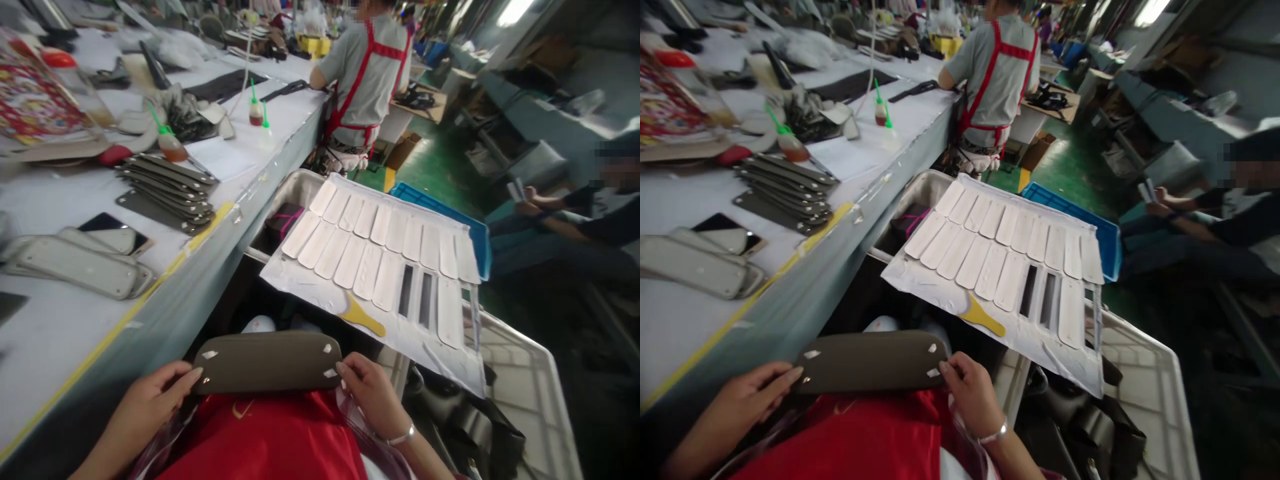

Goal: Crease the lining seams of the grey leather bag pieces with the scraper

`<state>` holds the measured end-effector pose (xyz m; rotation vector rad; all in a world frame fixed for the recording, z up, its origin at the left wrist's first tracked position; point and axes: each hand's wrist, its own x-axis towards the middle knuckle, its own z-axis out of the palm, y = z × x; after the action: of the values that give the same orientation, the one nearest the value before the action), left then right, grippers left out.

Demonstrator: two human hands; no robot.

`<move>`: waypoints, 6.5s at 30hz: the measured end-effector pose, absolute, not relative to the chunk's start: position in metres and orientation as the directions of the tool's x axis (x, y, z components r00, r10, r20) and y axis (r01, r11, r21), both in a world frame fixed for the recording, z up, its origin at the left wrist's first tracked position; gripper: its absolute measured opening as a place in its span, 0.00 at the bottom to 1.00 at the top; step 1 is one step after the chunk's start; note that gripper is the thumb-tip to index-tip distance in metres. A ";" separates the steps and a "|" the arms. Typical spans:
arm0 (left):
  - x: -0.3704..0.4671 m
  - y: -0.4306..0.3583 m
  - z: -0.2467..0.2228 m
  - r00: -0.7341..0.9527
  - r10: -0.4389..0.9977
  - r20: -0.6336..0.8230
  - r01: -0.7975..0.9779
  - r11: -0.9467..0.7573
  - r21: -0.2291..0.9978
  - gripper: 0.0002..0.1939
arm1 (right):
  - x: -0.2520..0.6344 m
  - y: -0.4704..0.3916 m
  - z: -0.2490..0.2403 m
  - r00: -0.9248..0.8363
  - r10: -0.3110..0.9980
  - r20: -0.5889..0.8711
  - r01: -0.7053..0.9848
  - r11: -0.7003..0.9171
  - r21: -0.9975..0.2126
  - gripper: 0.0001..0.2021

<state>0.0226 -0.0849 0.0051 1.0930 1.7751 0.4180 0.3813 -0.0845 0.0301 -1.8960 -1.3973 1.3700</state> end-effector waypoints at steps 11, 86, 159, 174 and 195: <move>0.032 -0.073 0.026 -0.054 0.876 -0.479 0.357 0.465 0.810 0.16 | 0.375 -0.087 0.024 0.042 0.874 -0.484 0.517 -0.433 -0.738 0.17; 0.205 -0.037 0.006 0.755 0.631 0.178 0.541 -0.753 0.375 0.32 | 0.385 -0.076 0.043 0.035 0.913 -0.407 0.652 -0.330 -0.683 0.10; 0.020 -0.071 0.021 -0.038 0.905 -0.425 0.352 0.410 0.842 0.18 | 0.243 -0.031 0.046 -0.677 0.733 0.063 0.656 0.640 -0.401 0.40; 0.013 -0.065 0.007 -0.013 0.908 -0.420 0.275 0.407 0.871 0.15 | 0.210 -0.025 0.028 -0.733 0.680 -0.022 0.646 0.686 -0.335 0.40; 0.001 -0.057 0.008 0.076 0.923 -0.377 0.341 0.331 0.880 0.18 | 0.201 -0.025 0.019 -0.709 0.702 -0.070 0.687 0.663 -0.297 0.37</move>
<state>0.0011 -0.0575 0.0079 1.2146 1.4842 0.6580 0.2014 -0.0252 0.0194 -1.1774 -2.8186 0.4714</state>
